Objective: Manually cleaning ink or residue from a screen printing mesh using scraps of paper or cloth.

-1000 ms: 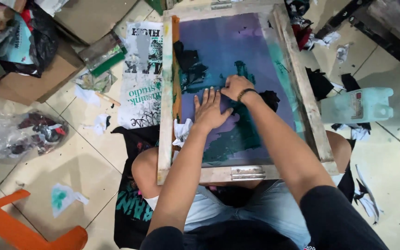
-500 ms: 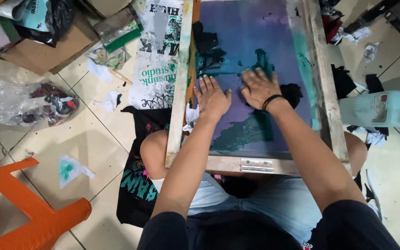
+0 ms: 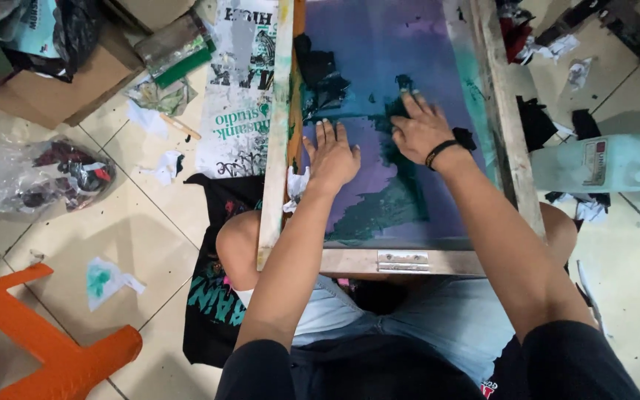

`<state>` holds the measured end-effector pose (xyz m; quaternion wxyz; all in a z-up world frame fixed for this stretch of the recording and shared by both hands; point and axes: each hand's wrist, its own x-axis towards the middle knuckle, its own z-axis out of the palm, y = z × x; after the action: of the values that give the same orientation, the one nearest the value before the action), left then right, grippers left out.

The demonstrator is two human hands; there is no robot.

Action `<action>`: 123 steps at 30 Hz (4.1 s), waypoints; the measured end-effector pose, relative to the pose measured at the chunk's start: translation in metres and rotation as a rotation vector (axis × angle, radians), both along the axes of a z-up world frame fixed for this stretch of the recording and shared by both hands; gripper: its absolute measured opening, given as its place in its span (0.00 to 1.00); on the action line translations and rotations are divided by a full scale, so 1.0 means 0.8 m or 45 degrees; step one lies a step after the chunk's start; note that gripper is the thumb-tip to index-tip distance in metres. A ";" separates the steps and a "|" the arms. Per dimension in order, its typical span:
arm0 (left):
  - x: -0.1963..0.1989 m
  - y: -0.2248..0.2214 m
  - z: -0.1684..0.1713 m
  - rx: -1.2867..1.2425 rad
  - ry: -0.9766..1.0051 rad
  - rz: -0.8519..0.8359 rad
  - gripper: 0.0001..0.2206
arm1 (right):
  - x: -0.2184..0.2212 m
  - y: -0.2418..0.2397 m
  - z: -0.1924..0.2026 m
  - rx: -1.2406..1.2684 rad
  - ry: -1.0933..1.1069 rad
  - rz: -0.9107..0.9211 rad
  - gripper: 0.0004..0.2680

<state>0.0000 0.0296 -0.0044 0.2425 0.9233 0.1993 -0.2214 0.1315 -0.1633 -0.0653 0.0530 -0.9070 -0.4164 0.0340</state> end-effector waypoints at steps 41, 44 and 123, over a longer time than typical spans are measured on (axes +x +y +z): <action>-0.002 -0.019 0.023 -0.013 -0.035 -0.112 0.32 | 0.023 0.015 -0.066 -0.068 -0.124 0.354 0.16; 0.002 -0.029 0.020 -0.027 -0.067 -0.182 0.32 | 0.022 0.013 -0.060 -0.083 -0.136 0.407 0.17; 0.026 -0.068 -0.010 0.011 -0.134 -0.728 0.30 | -0.027 -0.104 0.083 -0.181 0.578 -0.232 0.19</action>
<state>0.0210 -0.0246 -0.0124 0.1764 0.9532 -0.0809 -0.2319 0.1101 -0.2461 0.0014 0.0841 -0.9112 -0.3071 0.2613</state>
